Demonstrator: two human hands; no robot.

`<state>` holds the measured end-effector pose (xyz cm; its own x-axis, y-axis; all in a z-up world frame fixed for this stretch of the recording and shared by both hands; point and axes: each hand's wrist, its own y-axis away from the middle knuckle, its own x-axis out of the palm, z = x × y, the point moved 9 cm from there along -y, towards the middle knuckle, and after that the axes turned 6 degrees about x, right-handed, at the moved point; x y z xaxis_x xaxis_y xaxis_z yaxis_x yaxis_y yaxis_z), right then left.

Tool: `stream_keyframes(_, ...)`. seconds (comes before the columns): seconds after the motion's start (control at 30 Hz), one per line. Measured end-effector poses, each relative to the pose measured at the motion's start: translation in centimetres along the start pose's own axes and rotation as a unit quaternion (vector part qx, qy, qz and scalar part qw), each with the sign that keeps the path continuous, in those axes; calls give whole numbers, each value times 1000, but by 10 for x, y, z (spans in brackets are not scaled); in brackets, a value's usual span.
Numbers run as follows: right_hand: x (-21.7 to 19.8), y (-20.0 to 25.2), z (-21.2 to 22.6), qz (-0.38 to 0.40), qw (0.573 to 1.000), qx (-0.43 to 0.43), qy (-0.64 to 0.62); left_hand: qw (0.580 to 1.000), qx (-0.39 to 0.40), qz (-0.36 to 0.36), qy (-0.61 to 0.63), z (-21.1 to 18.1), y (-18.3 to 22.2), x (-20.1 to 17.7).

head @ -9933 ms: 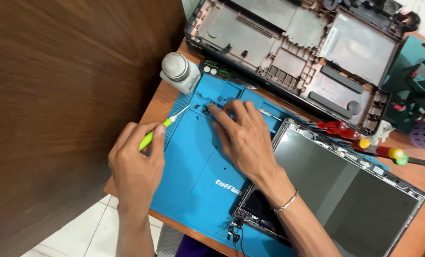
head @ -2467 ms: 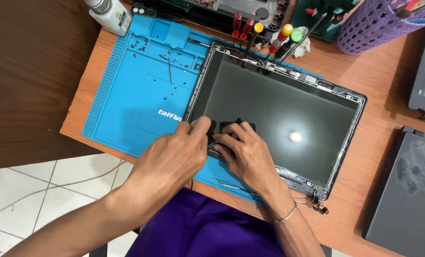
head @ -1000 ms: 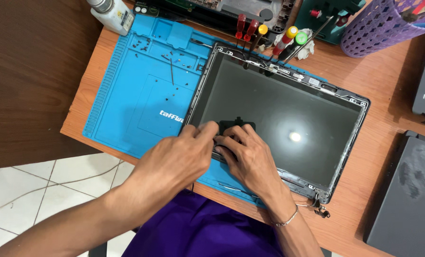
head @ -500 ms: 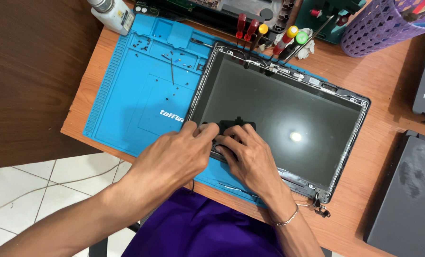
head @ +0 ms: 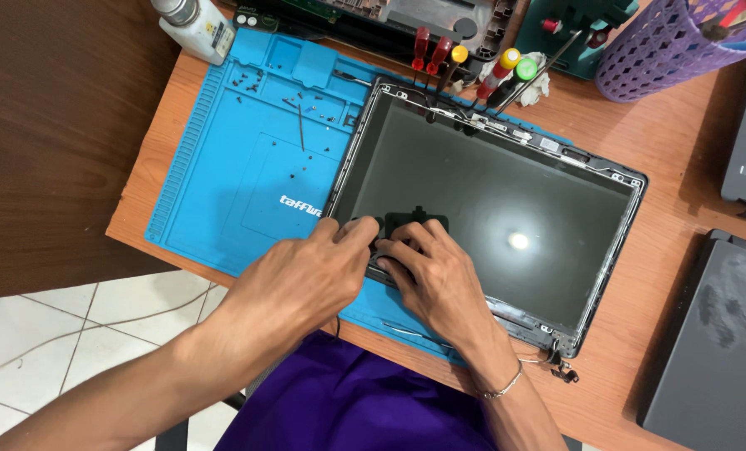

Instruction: The person repairs a laptop screen by using a screwdriver to remove screws and by hand to manipulate the bezel and internal components on a repair bench.

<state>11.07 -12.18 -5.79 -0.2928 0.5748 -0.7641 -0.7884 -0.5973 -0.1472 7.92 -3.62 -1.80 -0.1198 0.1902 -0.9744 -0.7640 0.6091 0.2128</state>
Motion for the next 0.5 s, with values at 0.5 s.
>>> stream_keyframes(0.5, -1, 0, 1, -2, 1000, -3, 3, 999, -18, 3, -28, 1, 1, 0)
